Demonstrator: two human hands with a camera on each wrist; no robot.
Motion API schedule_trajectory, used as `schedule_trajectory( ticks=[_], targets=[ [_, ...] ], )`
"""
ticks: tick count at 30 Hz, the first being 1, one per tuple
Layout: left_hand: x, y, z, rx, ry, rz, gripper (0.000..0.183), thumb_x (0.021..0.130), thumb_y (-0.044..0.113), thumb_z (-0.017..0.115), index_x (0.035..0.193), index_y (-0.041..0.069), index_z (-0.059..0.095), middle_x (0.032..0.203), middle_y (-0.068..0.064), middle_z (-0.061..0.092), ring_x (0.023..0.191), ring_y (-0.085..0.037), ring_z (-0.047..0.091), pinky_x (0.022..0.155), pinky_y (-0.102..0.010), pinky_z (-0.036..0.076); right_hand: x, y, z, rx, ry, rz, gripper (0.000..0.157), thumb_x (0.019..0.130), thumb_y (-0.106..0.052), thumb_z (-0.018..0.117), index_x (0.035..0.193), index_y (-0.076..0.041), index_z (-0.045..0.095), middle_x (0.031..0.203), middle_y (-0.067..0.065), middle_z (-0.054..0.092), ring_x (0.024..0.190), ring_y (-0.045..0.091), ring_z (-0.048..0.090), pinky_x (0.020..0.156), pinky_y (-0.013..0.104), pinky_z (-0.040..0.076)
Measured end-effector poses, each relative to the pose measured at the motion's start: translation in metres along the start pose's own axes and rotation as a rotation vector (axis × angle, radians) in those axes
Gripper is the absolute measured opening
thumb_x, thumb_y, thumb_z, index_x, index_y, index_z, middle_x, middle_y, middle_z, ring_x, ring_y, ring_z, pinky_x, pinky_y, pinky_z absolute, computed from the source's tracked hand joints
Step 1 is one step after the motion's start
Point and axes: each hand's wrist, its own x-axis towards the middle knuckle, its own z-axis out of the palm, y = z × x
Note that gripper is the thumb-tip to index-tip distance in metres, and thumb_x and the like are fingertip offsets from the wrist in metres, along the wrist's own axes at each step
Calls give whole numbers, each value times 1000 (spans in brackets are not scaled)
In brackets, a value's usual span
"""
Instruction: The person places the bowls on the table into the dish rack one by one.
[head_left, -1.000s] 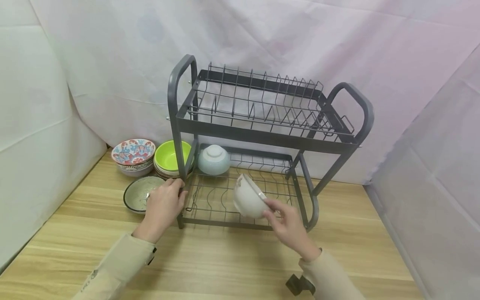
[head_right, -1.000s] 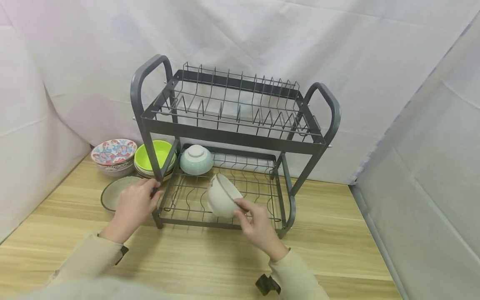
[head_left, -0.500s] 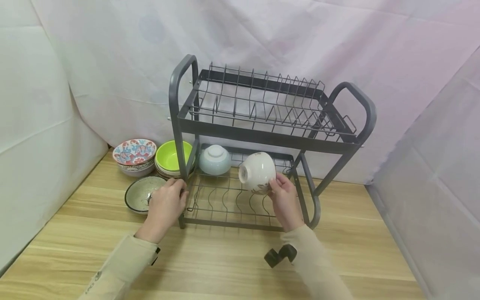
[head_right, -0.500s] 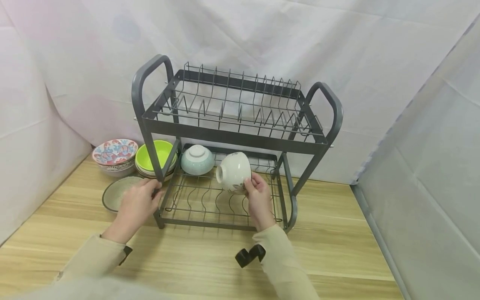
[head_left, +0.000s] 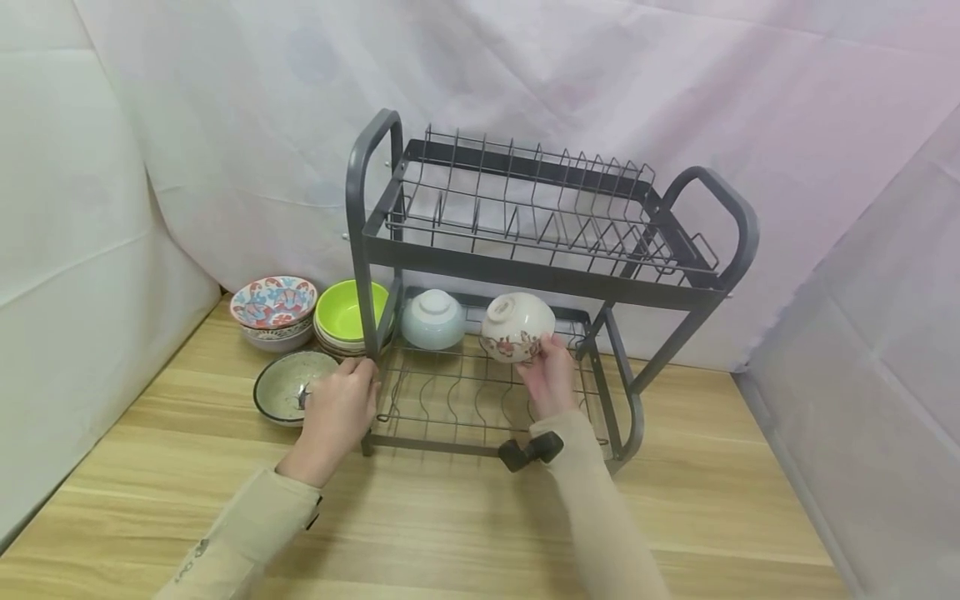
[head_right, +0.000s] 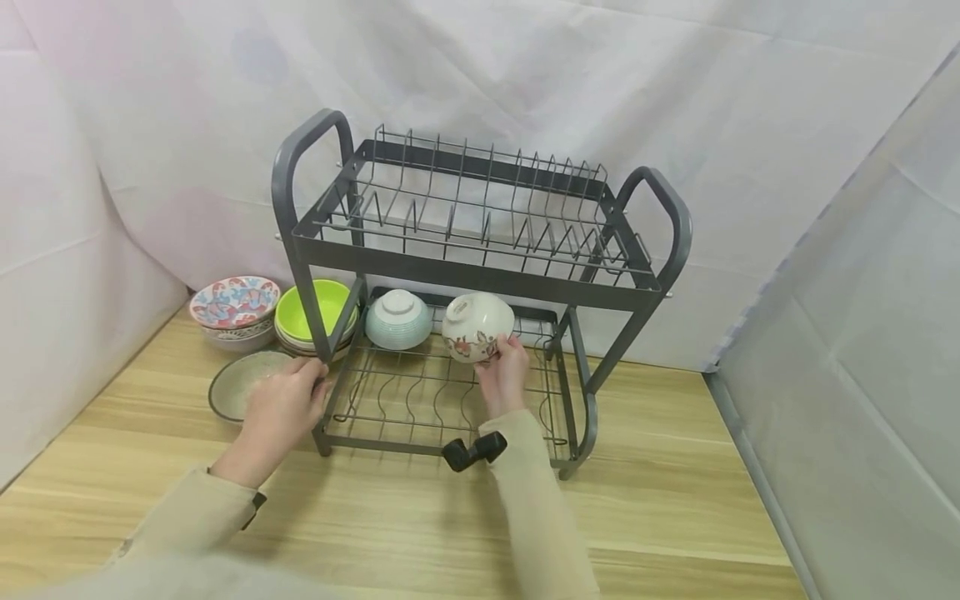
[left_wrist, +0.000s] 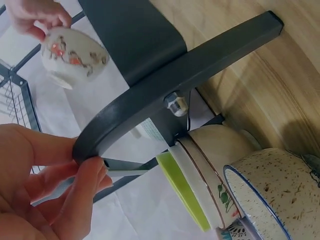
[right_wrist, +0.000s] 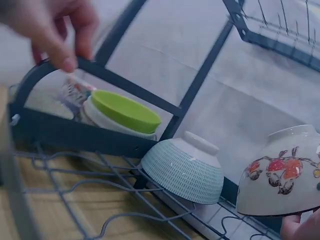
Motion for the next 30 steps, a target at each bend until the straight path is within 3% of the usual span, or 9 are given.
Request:
schedule_trajectory(
  ticks=[3, 8, 13, 20, 30],
  targets=[
    [0, 0, 2, 11, 20, 24, 13, 70, -1, 71, 76, -1, 59, 72, -15, 59, 51, -31, 57, 40, -39, 44, 10, 4, 1, 51, 33, 13, 49, 99, -17, 20, 145, -7, 4, 147, 14, 20, 136, 24, 20, 110, 46, 12],
    [1, 1, 5, 43, 60, 75, 12, 71, -2, 69, 74, -2, 58, 71, -17, 59, 48, -31, 56, 37, -39, 44, 23, 9, 3, 118, 120, 37, 48, 99, -16, 22, 145, -9, 9, 145, 14, 24, 135, 25, 24, 110, 47, 12],
    [1, 1, 7, 49, 65, 77, 10, 73, -2, 68, 74, -2, 58, 71, -17, 59, 47, -31, 56, 36, -39, 44, 32, 14, 3, 201, 163, 77, 46, 99, -17, 20, 144, -11, 12, 146, 13, 23, 136, 24, 21, 111, 45, 7],
    [0, 0, 7, 47, 62, 65, 10, 72, -2, 68, 76, -2, 59, 73, -18, 60, 49, -32, 56, 37, -40, 44, 41, 24, 2, 305, 156, 103, 45, 99, -19, 19, 143, -12, 14, 146, 9, 23, 136, 23, 21, 111, 42, 10],
    [-2, -1, 8, 50, 105, 90, 10, 71, -4, 68, 74, -3, 58, 71, -18, 59, 43, -28, 53, 33, -36, 41, 44, 35, 1, 355, 144, 116, 47, 100, -20, 19, 145, -11, 10, 149, 9, 19, 137, 23, 17, 111, 44, 5]
  ],
)
